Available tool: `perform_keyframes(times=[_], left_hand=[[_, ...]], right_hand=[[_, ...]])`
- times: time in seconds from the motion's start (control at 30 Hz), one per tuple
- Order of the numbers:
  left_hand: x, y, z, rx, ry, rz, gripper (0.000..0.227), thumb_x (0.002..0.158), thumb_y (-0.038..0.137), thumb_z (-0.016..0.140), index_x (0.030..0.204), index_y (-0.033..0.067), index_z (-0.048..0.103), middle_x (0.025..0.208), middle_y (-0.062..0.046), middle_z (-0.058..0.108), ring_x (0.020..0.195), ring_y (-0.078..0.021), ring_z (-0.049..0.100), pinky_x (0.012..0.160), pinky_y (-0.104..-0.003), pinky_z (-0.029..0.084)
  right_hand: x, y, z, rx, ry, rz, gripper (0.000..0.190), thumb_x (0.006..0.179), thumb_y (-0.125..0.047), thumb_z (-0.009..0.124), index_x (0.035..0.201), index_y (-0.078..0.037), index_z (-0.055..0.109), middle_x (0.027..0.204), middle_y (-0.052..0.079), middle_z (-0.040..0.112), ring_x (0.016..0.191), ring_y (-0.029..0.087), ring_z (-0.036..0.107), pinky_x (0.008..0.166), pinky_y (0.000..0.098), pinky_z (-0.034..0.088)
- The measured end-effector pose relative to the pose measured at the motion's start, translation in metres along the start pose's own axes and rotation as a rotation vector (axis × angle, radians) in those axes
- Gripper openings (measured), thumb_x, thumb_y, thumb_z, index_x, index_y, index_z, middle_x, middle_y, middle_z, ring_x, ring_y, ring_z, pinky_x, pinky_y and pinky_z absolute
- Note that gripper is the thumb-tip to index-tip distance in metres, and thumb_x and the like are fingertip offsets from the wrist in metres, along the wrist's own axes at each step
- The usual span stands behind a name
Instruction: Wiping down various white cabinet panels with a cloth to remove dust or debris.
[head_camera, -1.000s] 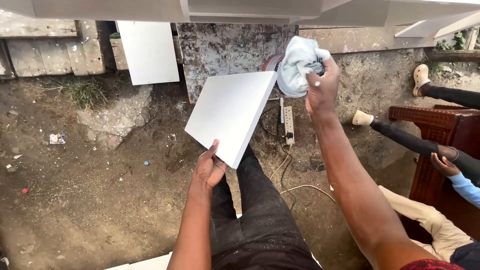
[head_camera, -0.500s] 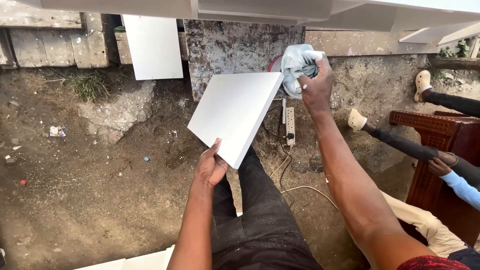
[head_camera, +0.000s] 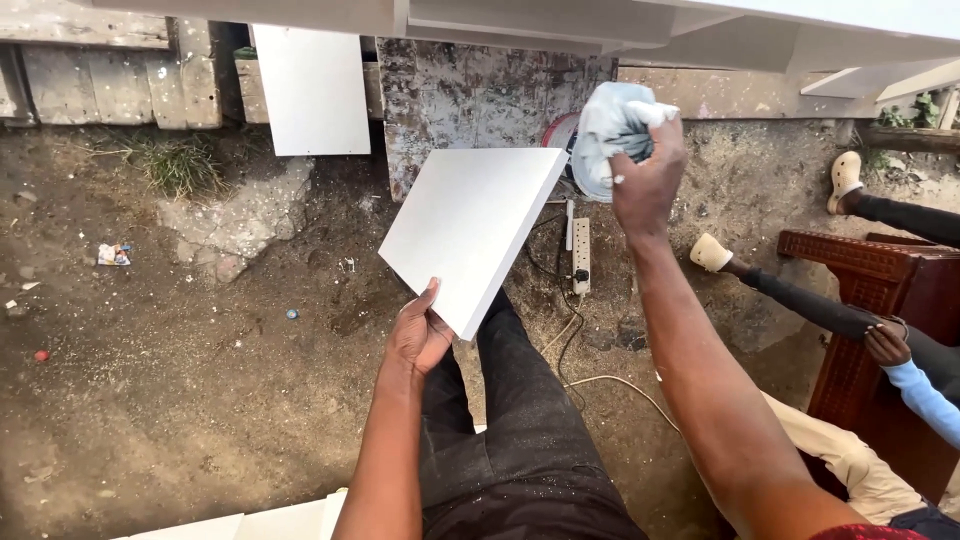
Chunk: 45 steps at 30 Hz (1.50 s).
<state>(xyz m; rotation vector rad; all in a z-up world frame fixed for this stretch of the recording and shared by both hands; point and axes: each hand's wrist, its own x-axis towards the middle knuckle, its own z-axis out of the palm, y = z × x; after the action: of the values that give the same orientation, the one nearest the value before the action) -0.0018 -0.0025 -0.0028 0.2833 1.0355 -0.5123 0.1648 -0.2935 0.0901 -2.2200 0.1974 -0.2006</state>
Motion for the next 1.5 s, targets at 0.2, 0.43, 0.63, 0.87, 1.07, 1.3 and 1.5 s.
perform_keyframes(times=[0.2, 0.43, 0.63, 0.87, 1.07, 1.3, 1.5], left_hand=[[0.005, -0.004, 0.007, 0.028, -0.006, -0.033, 0.029, 0.092, 0.013, 0.074, 0.108, -0.0098, 0.068, 0.106, -0.023, 0.076, 0.09, -0.0339, 0.076, 0.093, -0.061, 0.059], [0.009, 0.003, -0.005, 0.099, 0.033, -0.039, 0.025, 0.09, 0.017, 0.078, 0.099, -0.0056, 0.072, 0.094, -0.018, 0.078, 0.078, -0.0275, 0.078, 0.091, -0.057, 0.062], [0.029, 0.01, -0.025, 0.236, 0.069, -0.028, 0.036, 0.086, 0.021, 0.084, 0.103, -0.0076, 0.069, 0.091, -0.021, 0.077, 0.073, -0.0302, 0.078, 0.074, -0.05, 0.066], [-0.003, 0.01, 0.028, 0.377, 0.262, -0.102, 0.049, 0.081, 0.023, 0.079, 0.124, 0.0022, 0.064, 0.117, -0.019, 0.071, 0.104, -0.0304, 0.064, 0.082, -0.039, 0.056], [0.02, -0.009, 0.023, 0.336, 0.131, -0.019, 0.06, 0.086, 0.027, 0.086, 0.129, -0.0039, 0.058, 0.112, -0.019, 0.071, 0.095, -0.0323, 0.075, 0.088, -0.053, 0.062], [0.004, -0.01, 0.053, 0.481, 0.141, -0.013, 0.075, 0.091, 0.027, 0.081, 0.145, -0.0074, 0.042, 0.13, -0.027, 0.06, 0.114, -0.0402, 0.065, 0.096, -0.058, 0.057], [-0.019, 0.004, 0.066, 0.61, 0.19, -0.009, 0.075, 0.093, 0.028, 0.077, 0.15, -0.0039, 0.04, 0.137, -0.028, 0.056, 0.123, -0.0421, 0.061, 0.098, -0.058, 0.057]], right_hand=[[-0.061, -0.084, -0.007, -0.035, -0.176, -0.03, 0.021, 0.095, -0.002, 0.052, 0.114, 0.003, 0.059, 0.096, 0.01, 0.042, 0.079, 0.022, 0.046, 0.067, 0.0334, 0.041], [-0.18, -0.102, -0.017, -0.162, -1.16, -0.353, 0.022, 0.078, -0.012, 0.073, 0.095, -0.023, 0.066, 0.11, 0.015, 0.061, 0.113, 0.035, 0.063, 0.097, 0.053, 0.051], [-0.035, -0.024, -0.033, -0.608, -0.797, -0.369, 0.014, 0.101, -0.011, 0.058, 0.096, -0.008, 0.07, 0.1, 0.012, 0.051, 0.088, 0.026, 0.057, 0.073, 0.0365, 0.051], [0.035, -0.039, -0.061, -0.744, -0.653, -0.086, 0.039, 0.097, -0.004, 0.065, 0.133, 0.011, 0.062, 0.142, 0.039, 0.046, 0.129, 0.048, 0.044, 0.113, 0.0633, 0.034], [-0.056, -0.16, -0.021, -0.503, -1.279, 0.314, 0.036, 0.093, -0.003, 0.056, 0.127, -0.008, 0.069, 0.12, 0.013, 0.065, 0.097, 0.024, 0.071, 0.089, 0.0406, 0.063], [-0.097, -0.172, -0.036, -0.203, -1.565, 0.062, 0.034, 0.084, 0.002, 0.062, 0.116, -0.005, 0.073, 0.15, 0.019, 0.052, 0.142, 0.041, 0.043, 0.118, 0.0625, 0.034], [-0.034, -0.089, -0.048, -0.615, -1.21, 0.203, 0.041, 0.087, -0.004, 0.065, 0.129, -0.002, 0.066, 0.149, 0.022, 0.045, 0.133, 0.042, 0.048, 0.114, 0.0592, 0.037]])
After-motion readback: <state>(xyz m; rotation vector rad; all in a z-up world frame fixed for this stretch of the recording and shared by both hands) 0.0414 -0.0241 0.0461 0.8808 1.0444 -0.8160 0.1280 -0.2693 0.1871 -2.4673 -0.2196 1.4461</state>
